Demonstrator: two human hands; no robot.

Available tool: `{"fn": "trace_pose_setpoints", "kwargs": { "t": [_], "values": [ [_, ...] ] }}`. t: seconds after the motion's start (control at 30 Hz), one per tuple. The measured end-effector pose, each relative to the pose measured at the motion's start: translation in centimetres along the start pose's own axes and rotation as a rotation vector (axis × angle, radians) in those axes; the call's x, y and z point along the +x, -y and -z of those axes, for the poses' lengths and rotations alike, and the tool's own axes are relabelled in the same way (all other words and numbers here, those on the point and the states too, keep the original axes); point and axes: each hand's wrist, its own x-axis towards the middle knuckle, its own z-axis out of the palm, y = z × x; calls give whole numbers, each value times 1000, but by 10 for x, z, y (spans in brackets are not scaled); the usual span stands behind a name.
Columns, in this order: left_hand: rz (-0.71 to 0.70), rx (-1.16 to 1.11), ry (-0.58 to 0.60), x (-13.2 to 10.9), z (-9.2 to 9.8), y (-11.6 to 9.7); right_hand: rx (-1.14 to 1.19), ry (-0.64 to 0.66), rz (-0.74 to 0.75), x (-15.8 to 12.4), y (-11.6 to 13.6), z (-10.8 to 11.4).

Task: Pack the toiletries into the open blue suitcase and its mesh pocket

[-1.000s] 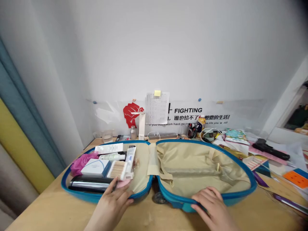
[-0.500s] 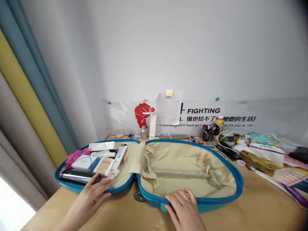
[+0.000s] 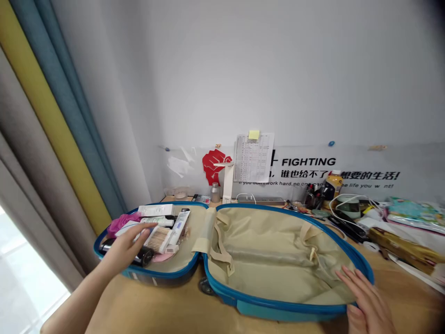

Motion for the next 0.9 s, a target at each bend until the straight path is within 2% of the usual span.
{"fn": "trace_pose_setpoints", "kwargs": {
  "t": [0.07,0.17,0.33,0.47,0.63,0.77,0.9],
  "values": [
    [69,172,163,36,5,5,23,-8,-24,-3,-1,-2],
    [108,303,274,81,-1,13,25,-10,-65,-5,5,-2],
    [81,432,388,122,-23,20,32,-36,-91,-3,11,1],
    [45,504,461,135,-36,17,20,-47,-70,0,13,3],
    [13,558,493,139,-39,15,36,-33,-87,-1,13,3],
    [16,598,465,137,-36,15,47,-20,-124,-4,11,4],
    [-4,611,381,134,-25,9,50,1,-133,-3,10,5]
  ]
}}
